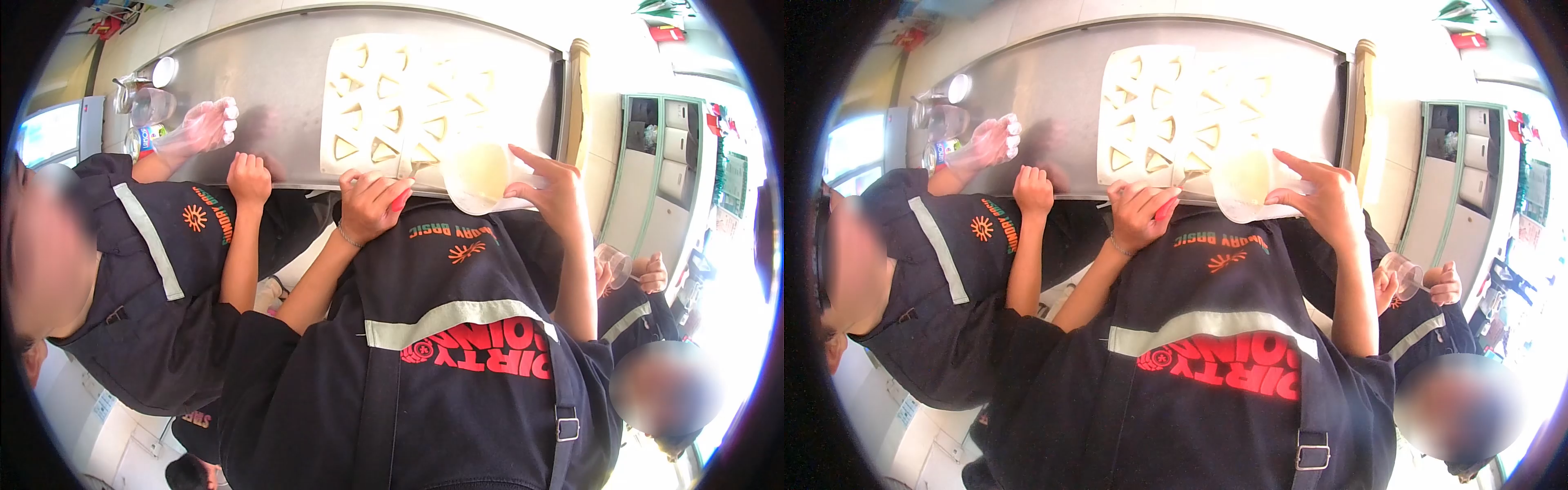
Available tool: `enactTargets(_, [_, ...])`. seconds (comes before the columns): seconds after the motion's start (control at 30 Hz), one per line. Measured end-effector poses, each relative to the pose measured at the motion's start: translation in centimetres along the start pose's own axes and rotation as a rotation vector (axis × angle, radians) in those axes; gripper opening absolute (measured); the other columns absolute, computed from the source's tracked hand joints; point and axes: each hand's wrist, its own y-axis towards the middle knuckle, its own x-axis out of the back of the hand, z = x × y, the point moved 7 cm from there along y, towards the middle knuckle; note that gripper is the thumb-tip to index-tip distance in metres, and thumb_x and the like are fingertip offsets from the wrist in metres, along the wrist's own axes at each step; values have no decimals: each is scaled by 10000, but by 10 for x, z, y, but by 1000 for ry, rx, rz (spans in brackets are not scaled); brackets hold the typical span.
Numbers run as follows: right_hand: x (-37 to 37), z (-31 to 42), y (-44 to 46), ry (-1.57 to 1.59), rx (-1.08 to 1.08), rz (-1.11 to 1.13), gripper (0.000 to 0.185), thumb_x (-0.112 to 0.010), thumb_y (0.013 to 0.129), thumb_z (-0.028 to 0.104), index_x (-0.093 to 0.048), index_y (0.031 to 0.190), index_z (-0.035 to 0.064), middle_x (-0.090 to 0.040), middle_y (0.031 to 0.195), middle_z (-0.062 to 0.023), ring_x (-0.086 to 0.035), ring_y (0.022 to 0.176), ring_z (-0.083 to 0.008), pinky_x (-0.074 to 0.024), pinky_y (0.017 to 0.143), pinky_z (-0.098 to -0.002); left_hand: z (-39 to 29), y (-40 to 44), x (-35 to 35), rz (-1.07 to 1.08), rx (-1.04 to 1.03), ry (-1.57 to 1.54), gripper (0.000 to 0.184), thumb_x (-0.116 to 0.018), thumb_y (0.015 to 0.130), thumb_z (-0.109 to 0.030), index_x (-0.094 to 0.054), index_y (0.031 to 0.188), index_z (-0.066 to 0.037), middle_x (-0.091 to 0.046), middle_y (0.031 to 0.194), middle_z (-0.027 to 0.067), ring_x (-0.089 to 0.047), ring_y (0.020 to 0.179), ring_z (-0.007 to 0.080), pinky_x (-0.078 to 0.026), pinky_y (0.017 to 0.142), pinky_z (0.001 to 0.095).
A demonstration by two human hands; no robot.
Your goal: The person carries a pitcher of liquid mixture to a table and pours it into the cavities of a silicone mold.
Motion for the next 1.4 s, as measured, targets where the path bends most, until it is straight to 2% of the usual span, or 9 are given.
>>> enactTargets(0.13, [6,-7,-2,44,-95,31,724,-994,704,395,-795,1328,87,-825,996,-175,-708,763,-173,-571,771,-338,2,2,1,-11,-1,-17,243,-866,864,-205,-814,1101,-214,-746,945,-83,-638,930,170,-369,964,396])
enactTargets(0.2, [10,-14,-4,63,-86,2,733,-1004,696,392,-798,1334,95,-787,870,-112,-568,698,-111,-525,697,-315,2,1,0,-17,2,-16,244,-867,861,-203,-815,1099,-215,-746,944,-83,-638,931,171,-370,964,397])
enactTargets(0.23, [10,-19,-5,64,-85,2,733,-1004,696,392,-798,1334,95,-787,870,-112,-568,698,-111,-525,697,-315,2,1,0,-24,4,-14,245,-869,857,-202,-816,1096,-217,-745,944,-84,-639,932,172,-371,965,397])
enactTargets(0.3, [14,-26,-7,111,-51,-48,735,-1006,696,415,-805,1327,96,-659,742,-34,-485,662,-90,-458,631,-303,2,1,-1,-18,10,-4,246,-868,858,-201,-817,1097,-219,-742,943,-83,-639,932,173,-372,965,399])
enactTargets(0.4, [19,-35,-12,193,-133,-69,755,-1003,695,440,-801,1340,103,-534,703,15,-438,662,-70,-398,608,-280,3,0,-3,1,21,-5,247,-865,860,-200,-818,1102,-222,-735,943,-80,-640,933,174,-373,965,401])
enactTargets(0.6, [31,-59,-19,313,-129,-175,766,-1003,731,403,-771,1395,100,-552,767,73,-455,699,-50,-374,620,-248,4,2,-2,-6,29,-17,240,-856,876,-208,-818,1112,-224,-710,919,-79,-633,925,162,-369,966,400])
enactTargets(0.83, [59,-69,-26,408,-112,-335,772,-993,796,421,-740,1411,30,-662,866,40,-560,780,-54,-457,713,-225,-1,5,2,-18,29,-45,235,-863,865,-193,-825,1096,-196,-728,926,-48,-638,943,189,-374,983,411])
enactTargets(1.07, [81,-78,-25,439,-38,-531,722,-964,850,439,-748,1392,14,-679,885,21,-569,802,-64,-465,738,-231,8,18,-6,-34,81,-87,260,-849,877,-174,-815,1135,-181,-724,927,-37,-637,952,205,-377,1001,410])
enactTargets(1.4, [78,-37,30,303,39,-416,753,-950,838,510,-756,1389,35,-698,864,31,-568,776,-52,-460,710,-229,73,47,19,-313,312,-29,193,-801,929,-172,-808,1120,-198,-733,957,-37,-636,980,209,-387,994,406])
